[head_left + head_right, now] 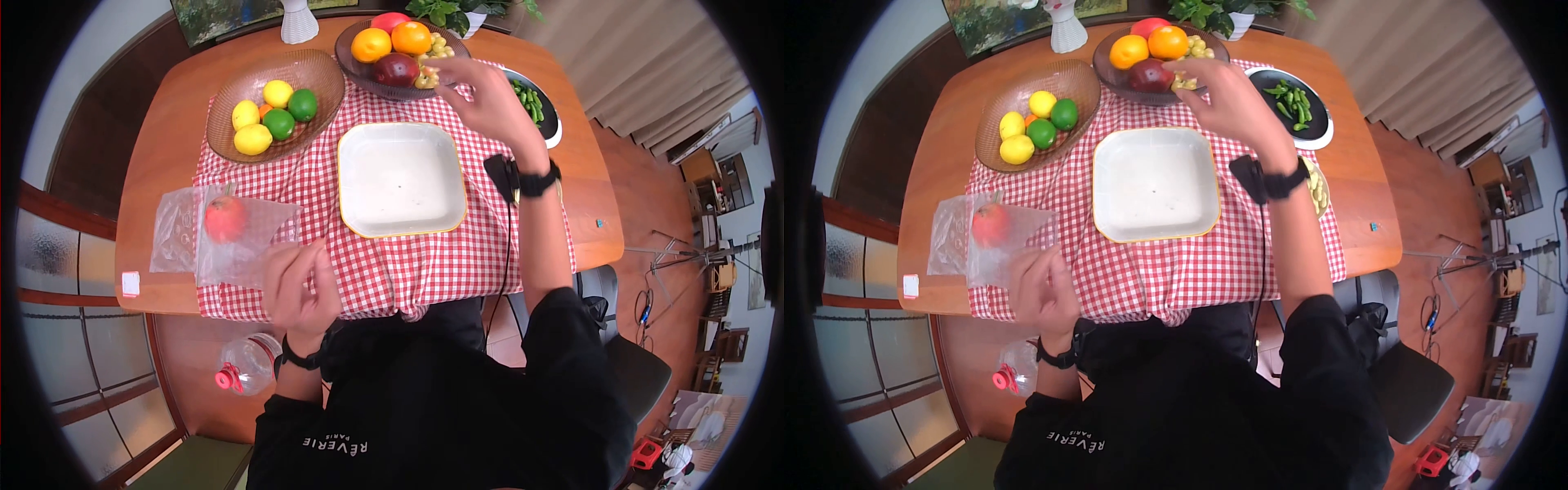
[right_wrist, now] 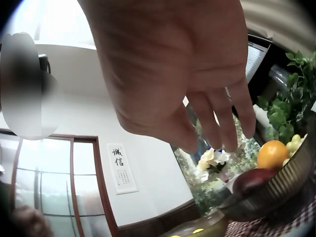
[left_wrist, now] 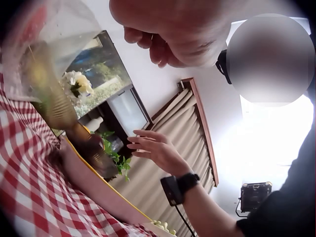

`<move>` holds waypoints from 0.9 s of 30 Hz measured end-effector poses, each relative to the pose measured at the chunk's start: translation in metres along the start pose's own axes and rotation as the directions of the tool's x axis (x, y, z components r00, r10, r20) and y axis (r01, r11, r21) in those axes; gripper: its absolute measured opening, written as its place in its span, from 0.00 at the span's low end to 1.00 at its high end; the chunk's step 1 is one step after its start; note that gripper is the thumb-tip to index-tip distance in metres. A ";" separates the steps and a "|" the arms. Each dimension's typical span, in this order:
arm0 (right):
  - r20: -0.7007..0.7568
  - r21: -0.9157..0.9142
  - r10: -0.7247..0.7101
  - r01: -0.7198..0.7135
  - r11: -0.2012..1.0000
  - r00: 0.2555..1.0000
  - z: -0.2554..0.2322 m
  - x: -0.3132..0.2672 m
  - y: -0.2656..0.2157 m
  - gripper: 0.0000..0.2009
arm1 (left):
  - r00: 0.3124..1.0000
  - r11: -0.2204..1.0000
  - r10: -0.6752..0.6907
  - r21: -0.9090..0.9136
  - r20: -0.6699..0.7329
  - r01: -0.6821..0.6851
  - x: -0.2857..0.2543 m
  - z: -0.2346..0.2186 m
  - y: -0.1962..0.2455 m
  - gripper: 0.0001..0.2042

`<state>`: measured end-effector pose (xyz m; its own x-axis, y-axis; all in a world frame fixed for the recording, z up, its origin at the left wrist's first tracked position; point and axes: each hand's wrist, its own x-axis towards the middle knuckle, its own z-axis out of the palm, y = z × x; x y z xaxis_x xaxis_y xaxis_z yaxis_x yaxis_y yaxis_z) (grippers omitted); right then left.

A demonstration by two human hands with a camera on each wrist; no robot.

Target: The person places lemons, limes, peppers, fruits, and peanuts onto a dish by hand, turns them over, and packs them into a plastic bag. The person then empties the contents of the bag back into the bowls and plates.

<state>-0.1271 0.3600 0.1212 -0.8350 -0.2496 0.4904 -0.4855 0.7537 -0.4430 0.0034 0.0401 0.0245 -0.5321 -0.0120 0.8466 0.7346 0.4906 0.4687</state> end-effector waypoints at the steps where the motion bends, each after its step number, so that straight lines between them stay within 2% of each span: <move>1: -0.008 -0.004 -0.002 0.002 1.000 1.000 0.000 0.012 0.011 0.18 | 1.000 1.000 0.008 -0.004 -0.002 -0.008 0.004 0.007 0.000 0.09; 3: 0.098 -0.206 -0.047 0.067 0.976 0.994 0.007 0.033 0.032 0.23 | 0.996 0.994 0.037 -0.105 0.077 -0.029 0.007 0.020 -0.002 0.10; 4: 0.093 -0.203 -0.047 0.066 0.977 0.994 0.013 0.043 0.044 0.23 | 0.996 0.993 0.040 -0.116 0.077 -0.031 0.005 0.025 -0.004 0.09; 5: 0.167 -0.218 -0.097 0.133 0.967 0.981 0.021 0.053 0.055 0.25 | 0.996 0.993 0.043 -0.114 0.081 -0.033 0.003 0.028 -0.004 0.09; 6: 0.242 -0.226 -0.145 0.201 0.953 0.960 0.025 0.057 0.051 0.27 | 0.996 0.992 0.024 -0.127 0.086 -0.013 0.001 0.029 -0.004 0.09; 7: 0.240 -0.222 -0.145 0.200 0.954 0.960 0.027 0.061 0.048 0.27 | 0.996 0.990 0.005 -0.139 0.091 0.008 -0.001 0.030 -0.005 0.09; 9: 0.408 -0.292 0.074 0.053 0.955 0.910 0.028 0.071 0.042 0.32 | 0.996 0.990 -0.007 -0.143 0.085 0.019 -0.006 0.030 -0.005 0.09; 13: 0.316 -0.158 -0.043 0.097 0.983 0.948 0.046 0.082 0.073 0.33 | 0.994 0.990 -0.070 -0.118 0.087 0.080 -0.010 0.019 -0.002 0.07; 16: 0.342 -0.227 -0.023 0.106 0.968 0.939 0.052 0.085 0.078 0.34 | 0.993 0.988 -0.089 -0.119 0.075 0.097 -0.017 0.015 -0.005 0.07; 18: 0.330 -0.239 0.077 0.005 0.971 0.941 0.057 0.085 0.078 0.30 | 0.992 0.988 -0.097 -0.111 0.081 0.106 -0.020 0.013 -0.003 0.07; 22: 0.283 -0.220 0.042 0.022 0.975 0.958 0.066 0.083 0.080 0.30 | 0.992 0.988 -0.113 -0.098 0.064 0.119 -0.024 0.011 -0.001 0.07; 24: 0.202 -0.226 0.041 0.006 0.974 0.978 0.069 0.082 0.080 0.32 | 0.991 0.988 -0.116 -0.090 0.065 0.122 -0.024 0.010 0.000 0.07; 25: 0.203 -0.223 0.037 0.009 0.975 0.979 0.069 0.082 0.080 0.32 | 0.990 0.988 -0.119 -0.087 0.070 0.125 -0.024 0.009 0.000 0.07; 27: 0.244 -0.263 0.130 -0.063 0.963 0.961 0.066 0.083 0.078 0.38 | 0.990 0.987 -0.121 -0.095 0.071 0.128 -0.025 0.009 -0.001 0.07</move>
<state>-0.2515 0.3579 0.0780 -0.9288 -0.2903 0.2303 -0.3462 0.9014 -0.2600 0.0125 0.0482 0.0005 -0.6457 -0.0098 0.7635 0.6974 0.3995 0.5950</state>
